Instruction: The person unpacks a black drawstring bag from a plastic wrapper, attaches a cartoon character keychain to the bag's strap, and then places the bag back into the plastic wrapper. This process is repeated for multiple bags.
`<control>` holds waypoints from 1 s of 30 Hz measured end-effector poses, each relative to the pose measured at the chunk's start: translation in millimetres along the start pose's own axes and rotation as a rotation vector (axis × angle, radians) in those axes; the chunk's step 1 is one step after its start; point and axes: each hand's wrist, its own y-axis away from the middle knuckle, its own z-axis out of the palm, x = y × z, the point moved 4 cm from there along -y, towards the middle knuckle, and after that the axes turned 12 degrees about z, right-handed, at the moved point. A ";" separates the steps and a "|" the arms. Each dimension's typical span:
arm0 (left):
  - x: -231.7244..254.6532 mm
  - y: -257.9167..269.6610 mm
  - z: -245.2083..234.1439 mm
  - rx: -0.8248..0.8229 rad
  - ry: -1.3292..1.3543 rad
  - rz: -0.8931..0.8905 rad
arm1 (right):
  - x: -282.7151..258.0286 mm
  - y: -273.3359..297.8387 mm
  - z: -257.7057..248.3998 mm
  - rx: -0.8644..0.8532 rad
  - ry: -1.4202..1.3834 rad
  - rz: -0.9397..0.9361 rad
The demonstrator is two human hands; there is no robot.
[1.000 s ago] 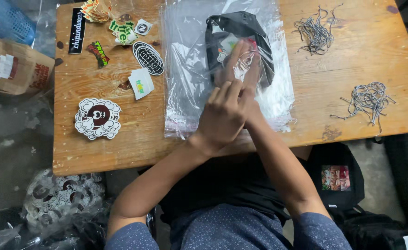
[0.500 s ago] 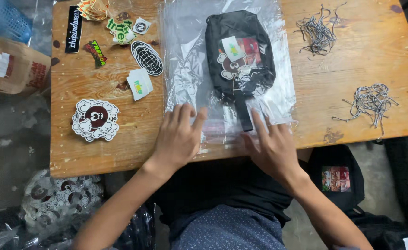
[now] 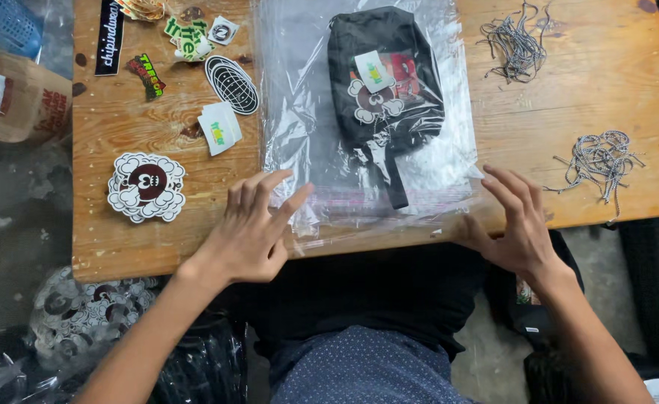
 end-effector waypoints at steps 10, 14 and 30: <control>2.1 -26.4 -16.7 -0.074 -0.154 0.133 | 19.6 -41.1 27.1 -0.225 0.310 -0.129; -10.7 -31.6 5.9 -0.103 -0.148 0.202 | 21.4 -50.4 36.5 -0.360 0.400 -0.265; -50.2 -53.7 -24.2 0.164 0.827 -0.295 | 27.1 -98.2 52.9 -0.150 -0.304 0.376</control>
